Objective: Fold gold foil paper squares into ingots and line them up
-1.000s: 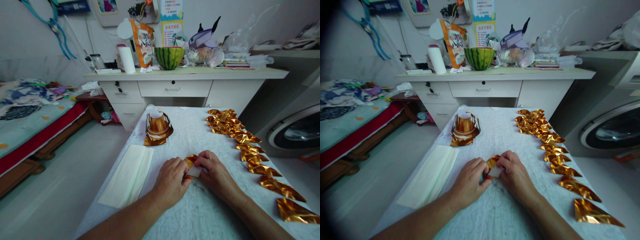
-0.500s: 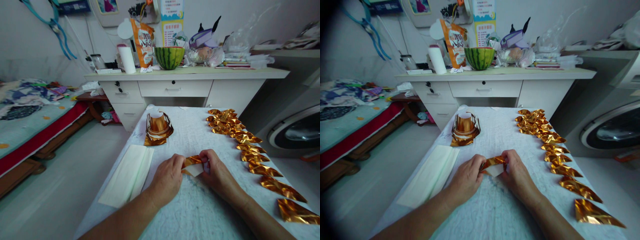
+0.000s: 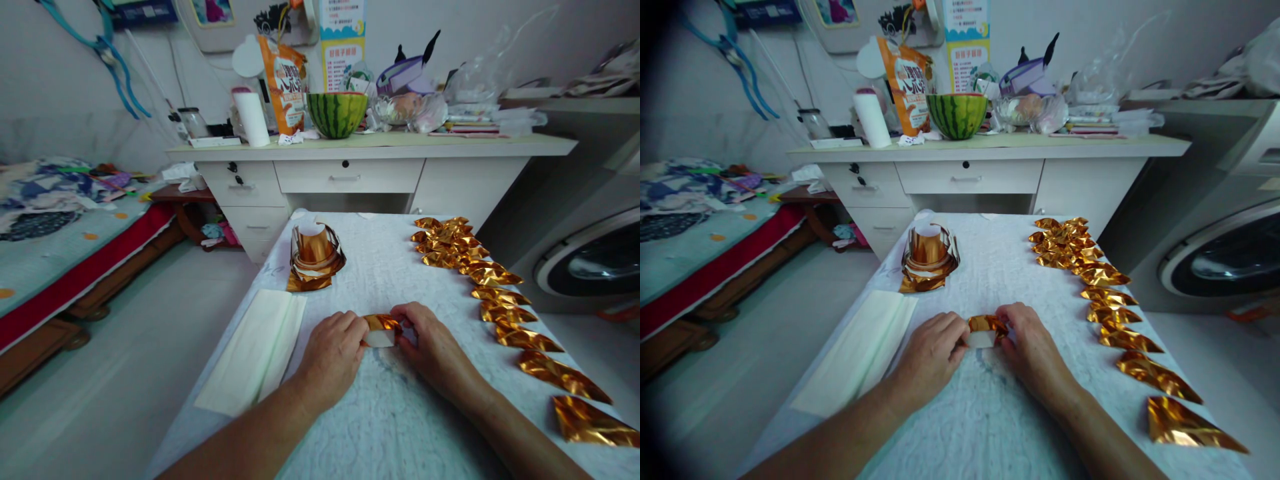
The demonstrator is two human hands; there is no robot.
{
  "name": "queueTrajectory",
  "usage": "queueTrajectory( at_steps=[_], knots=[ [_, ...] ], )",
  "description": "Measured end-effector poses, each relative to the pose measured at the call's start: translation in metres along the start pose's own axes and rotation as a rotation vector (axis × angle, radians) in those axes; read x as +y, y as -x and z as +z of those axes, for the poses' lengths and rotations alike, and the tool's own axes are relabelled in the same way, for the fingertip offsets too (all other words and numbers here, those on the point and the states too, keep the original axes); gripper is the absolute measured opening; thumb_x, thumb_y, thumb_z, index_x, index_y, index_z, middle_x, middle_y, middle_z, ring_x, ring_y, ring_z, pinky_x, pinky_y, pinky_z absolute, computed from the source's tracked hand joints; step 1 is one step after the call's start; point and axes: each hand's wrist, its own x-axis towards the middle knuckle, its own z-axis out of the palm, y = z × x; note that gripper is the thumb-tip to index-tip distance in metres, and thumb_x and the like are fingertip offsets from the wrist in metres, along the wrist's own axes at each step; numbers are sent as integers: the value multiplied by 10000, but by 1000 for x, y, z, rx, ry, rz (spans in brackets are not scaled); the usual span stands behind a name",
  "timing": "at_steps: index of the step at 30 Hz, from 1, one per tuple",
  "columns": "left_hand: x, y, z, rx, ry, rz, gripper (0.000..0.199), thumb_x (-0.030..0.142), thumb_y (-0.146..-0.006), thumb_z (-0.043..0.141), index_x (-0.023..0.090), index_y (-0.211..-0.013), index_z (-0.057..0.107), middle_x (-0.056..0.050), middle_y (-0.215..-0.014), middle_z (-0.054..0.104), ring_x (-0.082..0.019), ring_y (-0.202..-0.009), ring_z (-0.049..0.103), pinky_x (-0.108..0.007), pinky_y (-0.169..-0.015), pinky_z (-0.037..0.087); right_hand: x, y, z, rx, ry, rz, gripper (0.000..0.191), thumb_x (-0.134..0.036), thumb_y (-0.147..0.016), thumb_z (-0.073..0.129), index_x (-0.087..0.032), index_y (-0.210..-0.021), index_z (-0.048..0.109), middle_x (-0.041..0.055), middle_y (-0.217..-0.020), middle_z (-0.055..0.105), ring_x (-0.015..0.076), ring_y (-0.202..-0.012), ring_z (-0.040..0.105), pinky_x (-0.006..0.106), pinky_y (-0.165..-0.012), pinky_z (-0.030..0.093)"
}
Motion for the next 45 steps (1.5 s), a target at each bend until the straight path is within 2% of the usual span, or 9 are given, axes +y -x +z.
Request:
queueTrajectory(
  at_steps=[7, 15, 19, 21, 25, 28, 34, 39, 45],
  knots=[
    [-1, 0, 3, -23, 22, -23, 268, -6, -774, 473, 228, -903, 444, -3, -943, 563, -190, -858, 553, -320, -746, 438, -3, -1, -5, -103, -27, -69, 359, 27, -703, 467, -211, -923, 623, 47, -932, 599, 203, -888, 564, 338, -800, 468],
    [-4, -1, 3, -43, -17, 4, 268, 17, -767, 496, 227, -924, 444, -9, -912, 600, -209, -904, 545, -352, -807, 438, -9, 0, -10, -198, -13, -89, 380, 31, -718, 471, -209, -925, 679, 45, -919, 601, 184, -853, 561, 306, -779, 455],
    [-4, 0, 1, -80, -54, 55, 259, 22, -780, 482, 229, -934, 455, -9, -917, 600, -217, -913, 534, -363, -816, 443, -10, 2, -9, -198, 18, -74, 432, 30, -715, 466, -214, -1031, 632, 35, -923, 603, 189, -870, 563, 312, -790, 441],
    [-5, 1, 3, -76, -18, 49, 316, 3, -758, 469, 232, -973, 440, -10, -939, 584, -210, -924, 539, -359, -834, 448, -10, 2, -8, -168, 34, -26, 425, 20, -706, 478, -190, -1063, 575, 35, -913, 602, 189, -845, 564, 311, -766, 438],
    [-8, 3, 7, 8, 118, -22, 469, -29, -676, 460, 238, -1053, 381, -23, -1057, 508, -183, -957, 542, -315, -826, 466, -12, 1, -9, -179, 40, 9, 287, 13, -712, 471, -186, -908, 537, 25, -852, 589, 174, -770, 547, 283, -692, 418],
    [-9, 2, 6, 26, 140, -64, 401, -24, -670, 464, 237, -967, 397, -11, -1018, 480, -169, -893, 533, -285, -760, 461, -16, 0, -14, -221, 27, -50, 274, 32, -717, 451, -197, -823, 558, 26, -867, 592, 177, -816, 543, 279, -713, 411],
    [-10, 1, 2, -52, 104, 22, 197, 4, -801, 488, 200, -787, 503, 18, -844, 538, -140, -795, 539, -254, -706, 422, -16, 0, -17, -251, 23, -93, 263, 9, -781, 469, -203, -822, 618, 29, -875, 596, 174, -836, 551, 279, -733, 413],
    [-11, -2, 0, -80, -24, 63, 136, 131, -900, 551, 195, -795, 609, 8, -796, 618, -167, -810, 563, -296, -756, 430, -13, 0, -15, -266, 20, -107, 268, 9, -790, 486, -208, -826, 640, 25, -860, 600, 171, -822, 554, 281, -737, 412],
    [-8, -4, -3, -101, -84, 105, 127, 97, -890, 551, 185, -837, 626, -12, -849, 615, -185, -851, 539, -299, -749, 439, -13, 0, -15, -275, 11, -143, 271, 4, -808, 495, -216, -848, 648, 23, -860, 608, 170, -825, 556, 280, -740, 407]
  ],
)
